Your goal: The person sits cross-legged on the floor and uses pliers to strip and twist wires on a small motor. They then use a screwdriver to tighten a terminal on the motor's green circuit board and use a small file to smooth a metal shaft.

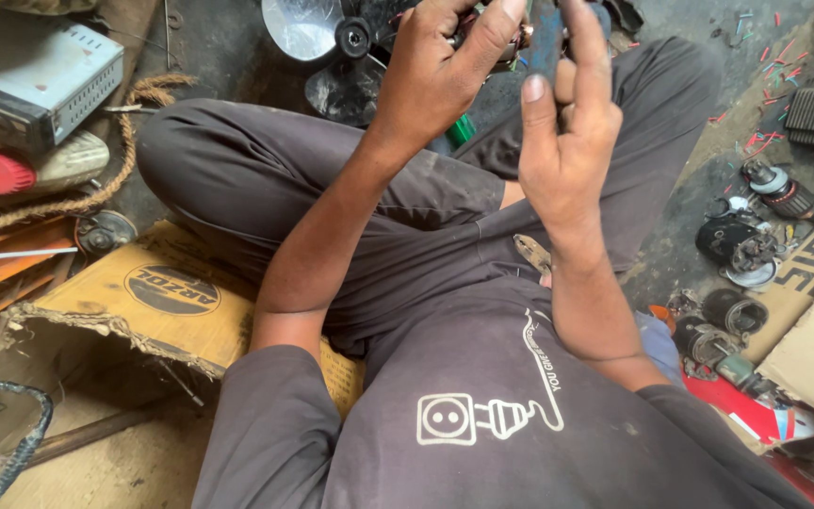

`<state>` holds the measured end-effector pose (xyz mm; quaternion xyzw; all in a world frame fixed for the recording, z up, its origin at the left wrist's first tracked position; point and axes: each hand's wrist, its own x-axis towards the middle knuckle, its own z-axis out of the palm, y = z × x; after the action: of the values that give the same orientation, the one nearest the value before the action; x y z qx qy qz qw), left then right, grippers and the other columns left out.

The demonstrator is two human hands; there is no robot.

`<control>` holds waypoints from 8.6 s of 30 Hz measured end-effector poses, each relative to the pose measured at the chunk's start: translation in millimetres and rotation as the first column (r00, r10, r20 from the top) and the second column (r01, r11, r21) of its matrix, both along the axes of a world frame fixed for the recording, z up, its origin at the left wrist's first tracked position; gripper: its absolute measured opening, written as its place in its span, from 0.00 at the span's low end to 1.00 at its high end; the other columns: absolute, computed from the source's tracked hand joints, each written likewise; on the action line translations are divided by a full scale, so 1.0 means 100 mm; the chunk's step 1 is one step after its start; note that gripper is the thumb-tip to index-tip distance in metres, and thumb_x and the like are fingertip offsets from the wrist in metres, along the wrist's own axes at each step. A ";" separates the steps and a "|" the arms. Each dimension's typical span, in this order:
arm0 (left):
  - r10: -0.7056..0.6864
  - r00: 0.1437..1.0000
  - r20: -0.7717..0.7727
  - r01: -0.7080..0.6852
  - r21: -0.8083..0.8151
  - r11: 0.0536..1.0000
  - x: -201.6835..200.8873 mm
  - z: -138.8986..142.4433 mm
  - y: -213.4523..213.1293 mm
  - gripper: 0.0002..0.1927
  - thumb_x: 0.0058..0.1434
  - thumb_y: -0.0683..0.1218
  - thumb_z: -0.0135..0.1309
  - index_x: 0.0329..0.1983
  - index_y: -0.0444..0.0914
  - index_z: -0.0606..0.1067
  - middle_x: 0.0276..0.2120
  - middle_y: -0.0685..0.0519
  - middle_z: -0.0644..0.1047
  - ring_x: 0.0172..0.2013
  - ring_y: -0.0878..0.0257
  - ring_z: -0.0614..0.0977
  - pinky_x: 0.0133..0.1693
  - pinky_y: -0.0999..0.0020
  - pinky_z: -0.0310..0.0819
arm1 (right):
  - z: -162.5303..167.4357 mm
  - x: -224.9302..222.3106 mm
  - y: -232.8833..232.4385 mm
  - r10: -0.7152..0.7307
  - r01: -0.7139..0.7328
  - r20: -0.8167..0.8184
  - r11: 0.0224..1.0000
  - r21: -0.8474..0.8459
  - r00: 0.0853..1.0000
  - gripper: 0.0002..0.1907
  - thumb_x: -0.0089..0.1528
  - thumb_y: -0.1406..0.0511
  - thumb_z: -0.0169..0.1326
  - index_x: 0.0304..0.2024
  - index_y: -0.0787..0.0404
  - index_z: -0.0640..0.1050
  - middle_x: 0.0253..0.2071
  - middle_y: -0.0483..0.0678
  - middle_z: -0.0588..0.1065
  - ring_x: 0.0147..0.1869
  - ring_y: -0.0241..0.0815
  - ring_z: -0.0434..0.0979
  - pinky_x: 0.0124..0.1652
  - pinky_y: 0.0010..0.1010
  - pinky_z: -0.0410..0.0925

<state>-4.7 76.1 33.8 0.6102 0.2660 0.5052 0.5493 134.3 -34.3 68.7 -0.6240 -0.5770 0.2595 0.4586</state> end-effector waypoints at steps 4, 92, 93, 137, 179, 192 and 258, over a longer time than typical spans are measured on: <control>-0.034 0.999 0.001 0.034 -0.027 0.999 0.00 0.00 0.00 0.16 0.77 0.53 0.52 0.46 0.35 0.79 0.33 0.54 0.82 0.33 0.70 0.84 0.35 0.73 0.79 | -0.02 -0.01 -0.01 -0.007 0.008 -0.050 1.000 0.029 0.999 0.24 0.83 0.67 0.51 0.77 0.63 0.58 0.30 0.42 0.67 0.30 0.29 0.58 0.33 0.22 0.55; 0.033 0.995 -0.097 -0.041 -0.090 0.995 0.02 -0.15 -0.10 0.18 0.77 0.53 0.49 0.40 0.33 0.75 0.26 0.57 0.77 0.28 0.71 0.75 0.31 0.70 0.70 | -0.04 -0.05 -0.04 -0.080 0.071 0.109 0.994 0.077 0.991 0.20 0.82 0.71 0.50 0.74 0.63 0.63 0.29 0.45 0.63 0.29 0.34 0.57 0.33 0.26 0.54; 0.030 0.995 -0.097 -0.042 -0.119 0.992 0.02 -0.16 -0.11 0.18 0.77 0.52 0.49 0.39 0.33 0.75 0.25 0.57 0.75 0.27 0.71 0.74 0.30 0.70 0.67 | -0.03 -0.06 -0.04 -0.080 0.072 0.106 0.995 0.074 0.991 0.20 0.81 0.71 0.50 0.74 0.63 0.63 0.28 0.45 0.62 0.29 0.34 0.57 0.33 0.26 0.54; 0.143 0.980 -0.141 -0.144 0.001 0.990 -0.05 -0.06 -0.08 0.15 0.74 0.50 0.52 0.40 0.33 0.78 0.28 0.53 0.81 0.29 0.68 0.82 0.32 0.69 0.73 | -0.02 0.05 -0.04 -0.097 0.094 0.009 0.981 0.169 0.995 0.19 0.79 0.73 0.52 0.72 0.64 0.67 0.27 0.46 0.66 0.29 0.33 0.60 0.35 0.25 0.58; 0.196 0.980 -0.028 -0.197 -0.216 0.956 0.05 -0.49 -0.09 0.18 0.77 0.51 0.51 0.37 0.32 0.76 0.25 0.57 0.76 0.27 0.71 0.75 0.31 0.70 0.70 | -0.03 -0.05 0.13 -0.058 0.039 0.096 0.980 0.193 0.994 0.21 0.75 0.77 0.53 0.69 0.63 0.67 0.27 0.47 0.66 0.29 0.33 0.63 0.32 0.25 0.59; 0.289 0.955 -0.066 -0.283 0.086 0.955 0.04 -0.52 -0.09 0.18 0.81 0.52 0.47 0.40 0.34 0.72 0.32 0.50 0.75 0.33 0.64 0.77 0.36 0.63 0.72 | -0.02 -0.05 -0.01 -0.090 0.071 0.091 0.978 0.195 0.992 0.21 0.76 0.76 0.54 0.71 0.62 0.68 0.27 0.47 0.65 0.30 0.35 0.64 0.34 0.27 0.60; 0.294 0.956 0.001 -0.290 -0.160 0.944 0.02 -0.41 -0.11 0.17 0.77 0.47 0.48 0.34 0.31 0.72 0.24 0.53 0.70 0.24 0.65 0.69 0.31 0.65 0.63 | -0.03 -0.11 -0.04 -0.039 -0.003 0.203 0.979 0.204 0.978 0.23 0.73 0.73 0.55 0.70 0.64 0.67 0.25 0.45 0.65 0.27 0.34 0.64 0.33 0.27 0.62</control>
<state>-2.7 65.4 -7.2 0.5123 0.3859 0.5656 0.5184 123.8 -38.1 65.9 -0.6028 -0.6391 0.1290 0.4599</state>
